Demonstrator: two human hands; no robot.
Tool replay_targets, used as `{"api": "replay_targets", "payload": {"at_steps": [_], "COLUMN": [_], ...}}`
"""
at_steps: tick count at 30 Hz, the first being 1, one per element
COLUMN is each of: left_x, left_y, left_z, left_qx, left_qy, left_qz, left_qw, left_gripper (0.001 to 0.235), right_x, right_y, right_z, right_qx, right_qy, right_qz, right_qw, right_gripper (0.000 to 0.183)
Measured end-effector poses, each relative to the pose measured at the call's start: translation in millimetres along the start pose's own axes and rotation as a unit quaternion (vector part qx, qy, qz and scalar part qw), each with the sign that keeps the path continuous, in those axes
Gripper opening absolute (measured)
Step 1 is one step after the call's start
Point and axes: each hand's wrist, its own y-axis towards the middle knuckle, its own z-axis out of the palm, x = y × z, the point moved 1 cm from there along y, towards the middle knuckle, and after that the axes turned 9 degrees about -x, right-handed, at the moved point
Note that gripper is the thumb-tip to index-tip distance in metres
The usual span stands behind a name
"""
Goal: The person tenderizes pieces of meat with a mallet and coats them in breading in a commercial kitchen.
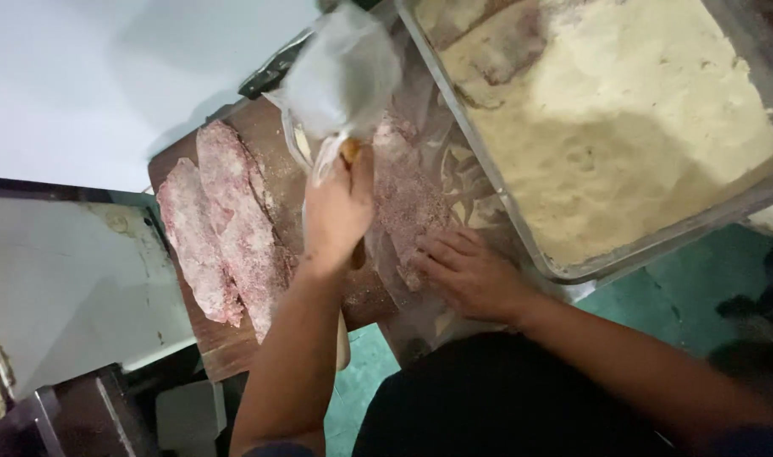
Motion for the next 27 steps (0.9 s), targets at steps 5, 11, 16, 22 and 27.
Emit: {"api": "replay_targets", "payload": {"at_steps": [5, 11, 16, 22, 27], "left_x": [64.1, 46.6, 1.9, 28.1, 48.4], "left_y": [29.5, 17.1, 9.9, -78.0, -141.4], "left_z": [48.8, 41.7, -26.5, -45.2, -33.7], "left_qx": [0.077, -0.120, -0.005, -0.071, -0.083], "left_qy": [0.041, -0.155, -0.150, -0.302, -0.436], "left_qz": [0.001, 0.052, -0.150, -0.219, -0.282], "left_qw": [0.996, 0.979, 0.977, 0.925, 0.851], "left_gripper": [0.030, 0.029, 0.028, 0.028, 0.020], "right_x": [-5.9, 0.9, -19.0, -114.5, -160.7], "right_y": [-1.1, -0.4, 3.9, 1.1, -30.8], "right_z": [5.7, -1.9, -56.7, -123.7, -114.7], "right_qx": [-0.004, -0.002, -0.067, -0.044, 0.003], "right_qy": [-0.009, -0.007, 0.023, -0.334, -0.344], "right_qz": [-0.022, -0.024, -0.049, 0.114, 0.140], "right_qw": [1.000, 1.000, 0.996, 0.935, 0.928], "right_gripper": [0.065, 0.058, 0.026, 0.014, 0.009]}}
